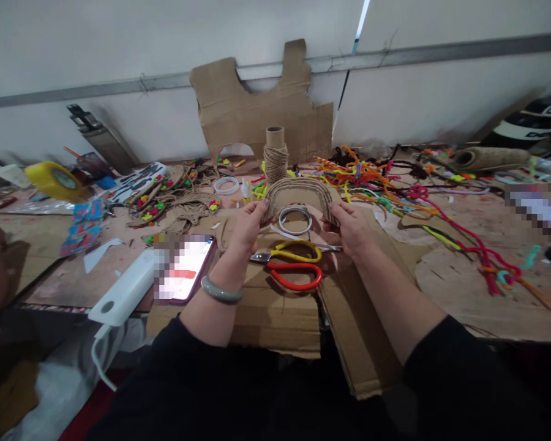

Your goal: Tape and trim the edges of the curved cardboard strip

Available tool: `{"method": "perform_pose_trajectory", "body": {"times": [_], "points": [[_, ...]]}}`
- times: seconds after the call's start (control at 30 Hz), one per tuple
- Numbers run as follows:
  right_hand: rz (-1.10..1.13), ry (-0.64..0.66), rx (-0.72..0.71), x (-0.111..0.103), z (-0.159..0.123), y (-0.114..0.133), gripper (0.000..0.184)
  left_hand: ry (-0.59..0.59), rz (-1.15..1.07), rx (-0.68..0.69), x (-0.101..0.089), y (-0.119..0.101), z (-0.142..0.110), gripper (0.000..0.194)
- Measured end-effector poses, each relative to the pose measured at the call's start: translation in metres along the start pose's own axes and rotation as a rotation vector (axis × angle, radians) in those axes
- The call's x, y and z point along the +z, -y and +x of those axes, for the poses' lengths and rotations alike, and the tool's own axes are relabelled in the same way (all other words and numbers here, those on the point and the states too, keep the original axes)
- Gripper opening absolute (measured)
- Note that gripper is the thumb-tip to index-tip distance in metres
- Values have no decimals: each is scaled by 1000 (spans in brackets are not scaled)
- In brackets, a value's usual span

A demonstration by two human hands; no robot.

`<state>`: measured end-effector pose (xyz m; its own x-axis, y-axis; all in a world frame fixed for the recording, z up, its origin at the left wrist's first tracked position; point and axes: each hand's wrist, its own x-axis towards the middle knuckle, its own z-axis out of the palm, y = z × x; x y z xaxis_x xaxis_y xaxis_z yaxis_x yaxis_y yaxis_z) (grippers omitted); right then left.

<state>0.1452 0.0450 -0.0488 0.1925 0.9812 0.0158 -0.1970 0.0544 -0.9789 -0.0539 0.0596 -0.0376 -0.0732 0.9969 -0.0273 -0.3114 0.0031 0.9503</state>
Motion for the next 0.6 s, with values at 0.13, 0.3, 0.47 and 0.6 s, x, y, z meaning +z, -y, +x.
{"method": "perform_pose_trajectory", "body": {"times": [0.13,0.3,0.47,0.6], "points": [[31,16,27,0,1,-2,35,29,16,-17,2,-4,-3,28],[131,12,43,3,1,-3,31,48,43,-13,1,-1,-2,30],[91,23,20,2,0,-3,29,60,21,-25,0,2,-1,32],[107,133,37,3,-3,-5,29,38,52,11,-4,6,3,29]]}}
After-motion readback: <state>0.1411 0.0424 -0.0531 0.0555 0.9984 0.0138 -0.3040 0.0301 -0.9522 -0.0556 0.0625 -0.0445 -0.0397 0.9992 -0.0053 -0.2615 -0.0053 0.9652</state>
